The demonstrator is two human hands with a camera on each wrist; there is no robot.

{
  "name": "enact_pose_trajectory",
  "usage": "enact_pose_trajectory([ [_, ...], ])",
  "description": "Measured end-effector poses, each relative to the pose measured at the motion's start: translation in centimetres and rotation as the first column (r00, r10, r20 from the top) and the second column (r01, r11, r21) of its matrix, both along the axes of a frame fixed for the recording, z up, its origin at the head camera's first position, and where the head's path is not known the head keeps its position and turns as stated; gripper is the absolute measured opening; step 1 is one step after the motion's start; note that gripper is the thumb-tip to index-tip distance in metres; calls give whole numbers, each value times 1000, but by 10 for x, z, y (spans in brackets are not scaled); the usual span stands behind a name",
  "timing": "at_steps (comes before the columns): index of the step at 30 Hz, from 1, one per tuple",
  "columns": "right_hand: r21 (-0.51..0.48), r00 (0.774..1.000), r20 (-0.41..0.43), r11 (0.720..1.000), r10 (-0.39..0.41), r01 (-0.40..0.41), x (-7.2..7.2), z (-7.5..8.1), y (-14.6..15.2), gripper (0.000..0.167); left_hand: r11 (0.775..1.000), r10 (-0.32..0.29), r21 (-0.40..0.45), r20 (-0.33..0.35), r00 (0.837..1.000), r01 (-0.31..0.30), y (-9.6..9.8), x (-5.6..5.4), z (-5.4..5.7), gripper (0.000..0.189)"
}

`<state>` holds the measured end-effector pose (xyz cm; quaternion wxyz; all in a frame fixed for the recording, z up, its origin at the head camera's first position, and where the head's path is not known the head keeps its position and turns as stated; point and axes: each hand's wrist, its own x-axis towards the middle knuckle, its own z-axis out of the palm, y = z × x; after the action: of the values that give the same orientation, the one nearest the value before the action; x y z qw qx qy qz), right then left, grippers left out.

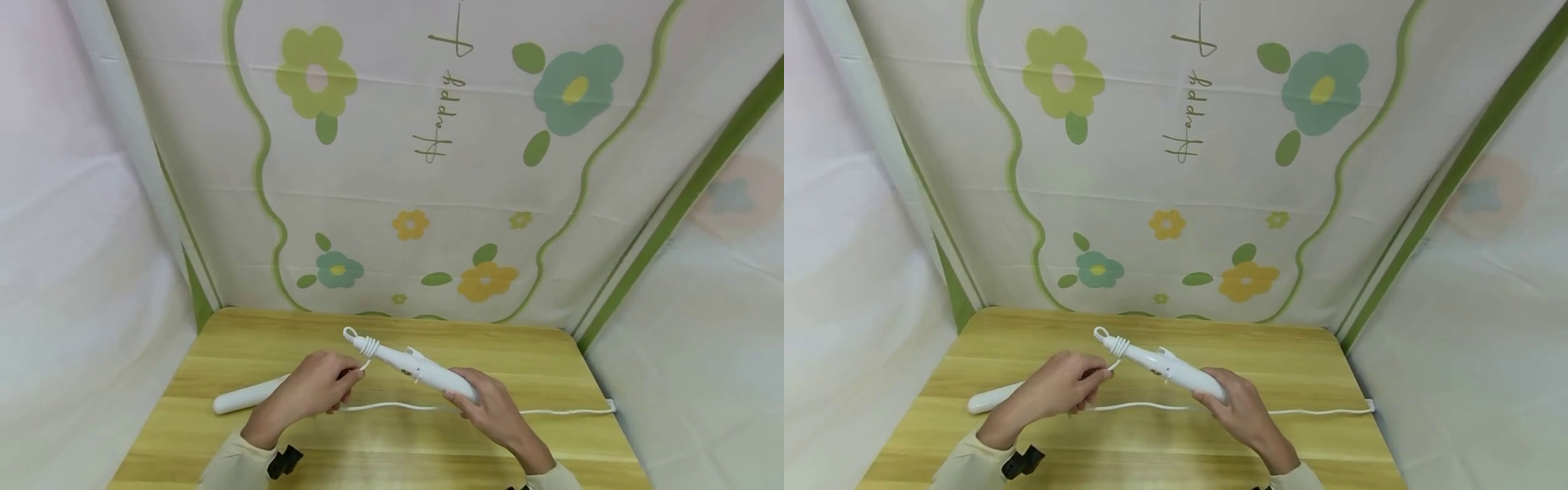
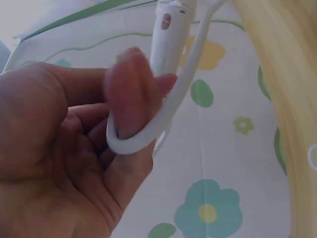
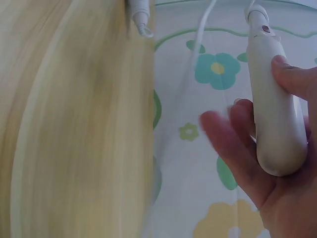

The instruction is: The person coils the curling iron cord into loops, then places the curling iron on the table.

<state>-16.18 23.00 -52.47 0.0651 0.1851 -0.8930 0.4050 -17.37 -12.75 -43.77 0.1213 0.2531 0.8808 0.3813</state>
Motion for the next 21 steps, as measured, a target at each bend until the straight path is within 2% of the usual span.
enact_pose_trajectory([
  [2, 51, 997, -72, 998, -28, 32, -1, 5, -1, 36, 999, -1, 49, 15, 1000, 0, -2, 1, -5, 37],
  [4, 102, 985, -161, 991, -68, 85, -2, 12, -2, 35, 988, -3, 153, 76, 997, -9, -2, 1, -13, 32],
  [6, 142, 963, -251, 980, -101, 140, -5, 19, -2, 35, 952, -32, 304, 166, 986, -20, -2, 1, -22, 28],
  [8, 153, 946, -298, 972, -129, 180, -9, 27, -2, 37, 894, -95, 447, 247, 964, -26, 1, 2, -33, 30],
  [10, 163, 936, -318, 964, -150, 210, -11, 32, -2, 38, 839, -169, 544, 283, 944, -13, 5, 3, -42, 35],
  [11, 169, 934, -321, 962, -155, 217, -13, 34, -2, 39, 822, -202, 570, 292, 935, -1, 7, 3, -45, 38],
  [13, 184, 936, -316, 958, -154, 220, -14, 36, -1, 39, 808, -226, 589, 301, 927, 7, 11, 4, -48, 42],
  [15, 208, 943, -301, 955, -142, 210, -14, 37, 1, 39, 829, -184, 559, 276, 944, -2, 12, 5, -45, 42],
  [16, 223, 947, -293, 954, -132, 202, -13, 37, 2, 39, 850, -146, 526, 254, 956, -9, 12, 5, -42, 40],
  [19, 290, 962, -261, 943, -85, 162, -10, 37, 7, 36, 928, -21, 373, 115, 993, -24, 14, 5, -31, 33],
  [21, 336, 973, -229, 935, -35, 113, -8, 36, 10, 35, 959, 33, 279, 22, 999, -37, 15, 4, -24, 31],
])
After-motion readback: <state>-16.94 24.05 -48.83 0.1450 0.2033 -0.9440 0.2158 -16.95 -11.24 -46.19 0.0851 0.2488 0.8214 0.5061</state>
